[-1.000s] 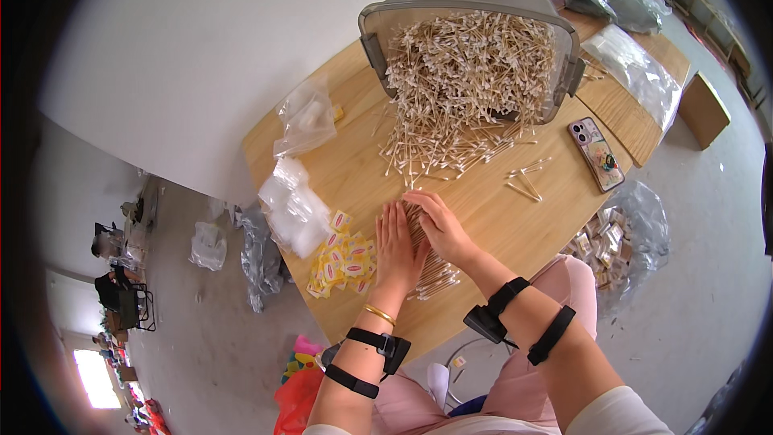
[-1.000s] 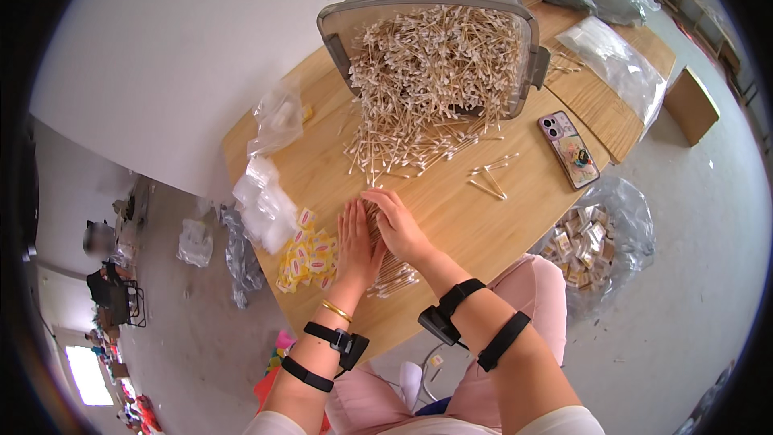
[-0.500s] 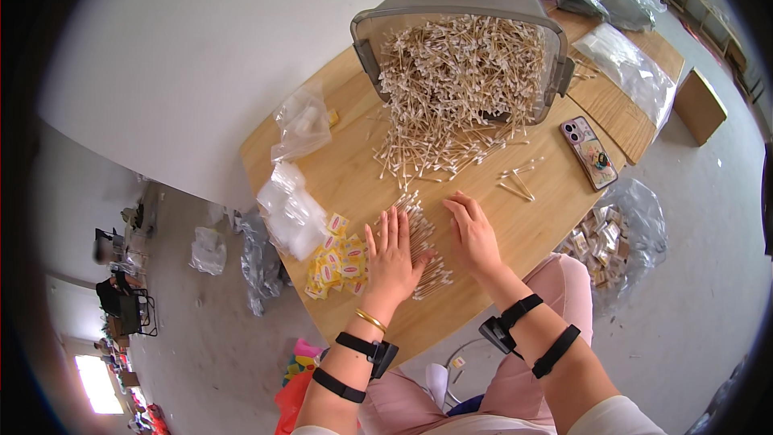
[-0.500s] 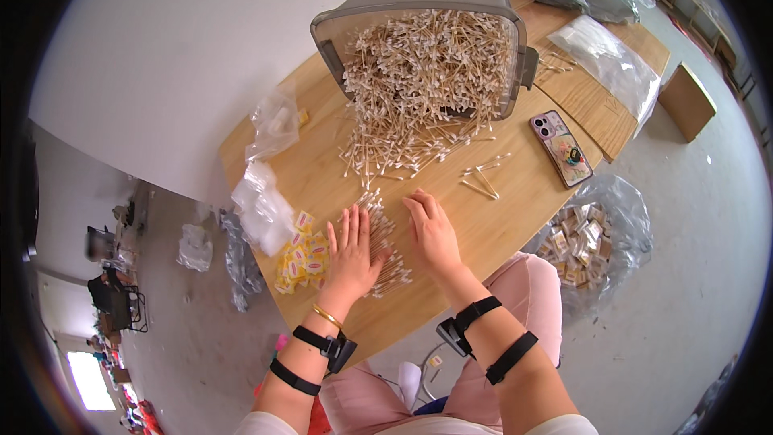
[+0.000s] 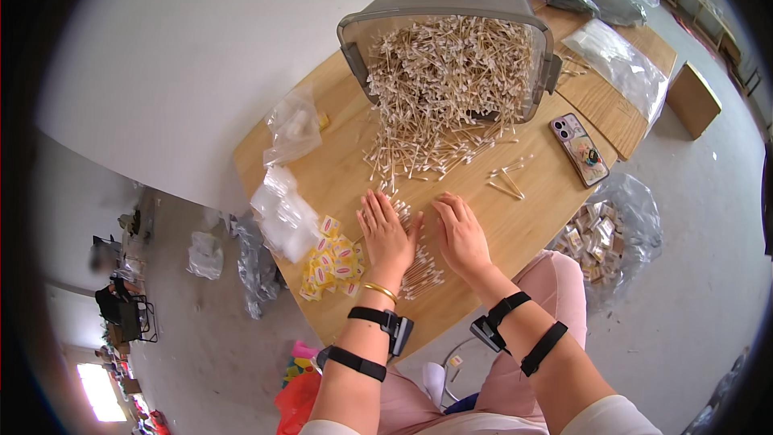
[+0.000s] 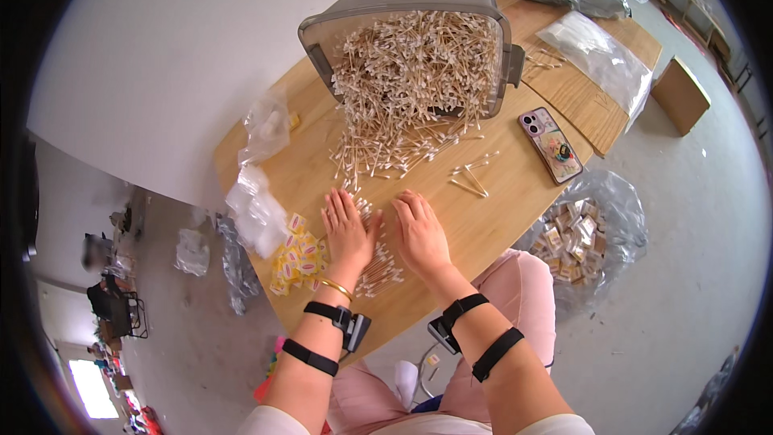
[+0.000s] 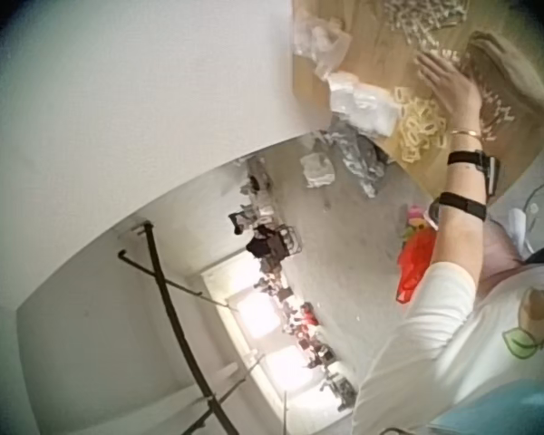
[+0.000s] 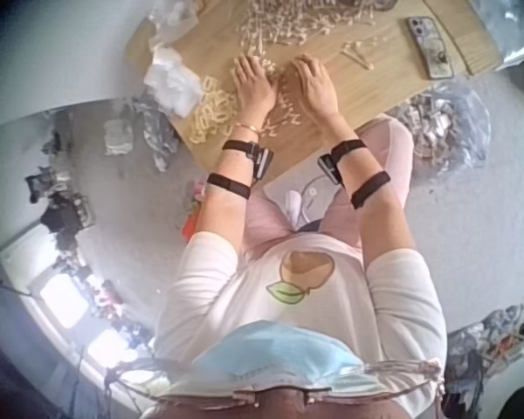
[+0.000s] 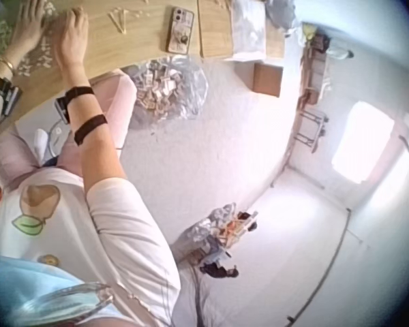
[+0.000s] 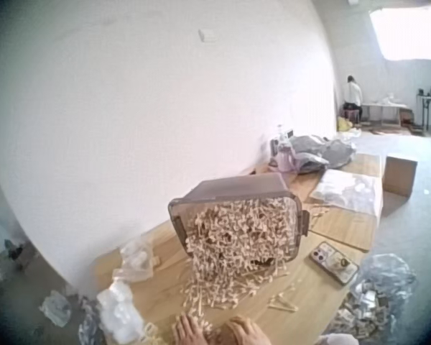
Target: Organize cotton swabs into groups and package them into small plastic bags.
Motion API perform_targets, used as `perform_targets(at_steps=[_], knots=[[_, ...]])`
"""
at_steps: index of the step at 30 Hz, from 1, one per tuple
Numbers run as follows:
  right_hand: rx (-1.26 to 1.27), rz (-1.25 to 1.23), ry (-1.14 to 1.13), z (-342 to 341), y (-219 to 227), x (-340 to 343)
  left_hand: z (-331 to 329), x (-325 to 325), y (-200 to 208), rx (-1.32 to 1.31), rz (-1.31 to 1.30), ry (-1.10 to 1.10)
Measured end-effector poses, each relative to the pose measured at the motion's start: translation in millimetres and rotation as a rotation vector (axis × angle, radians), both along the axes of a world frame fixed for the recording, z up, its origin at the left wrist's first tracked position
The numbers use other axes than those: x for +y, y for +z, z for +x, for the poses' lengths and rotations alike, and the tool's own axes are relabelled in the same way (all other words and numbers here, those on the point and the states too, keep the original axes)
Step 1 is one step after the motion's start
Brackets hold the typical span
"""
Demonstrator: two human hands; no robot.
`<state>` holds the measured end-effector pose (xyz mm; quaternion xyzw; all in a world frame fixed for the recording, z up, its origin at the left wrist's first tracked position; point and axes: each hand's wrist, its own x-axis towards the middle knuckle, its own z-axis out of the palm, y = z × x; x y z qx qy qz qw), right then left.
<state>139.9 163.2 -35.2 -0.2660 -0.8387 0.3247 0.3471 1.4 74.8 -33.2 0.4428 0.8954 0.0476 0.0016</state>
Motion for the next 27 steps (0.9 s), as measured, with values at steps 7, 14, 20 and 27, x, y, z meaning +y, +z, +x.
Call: perform_targets(at_steps=[7, 14, 20, 27], knots=[[-0.007, -0.030, 0.014, 1, -3, 0, -4, -6, 6, 0.001, 0.007, -0.078], [0.015, 0.002, -0.001, -4, 1, 0, -7, -13, 1, -0.016, 0.003, -0.118], [0.002, 0.018, -0.001, 1, -2, -2, 9, -26, -2, -0.053, -0.027, -0.163], [-0.011, 0.009, -0.011, -2, -3, 2, 25, -40, 10, -0.053, -0.041, -0.238]])
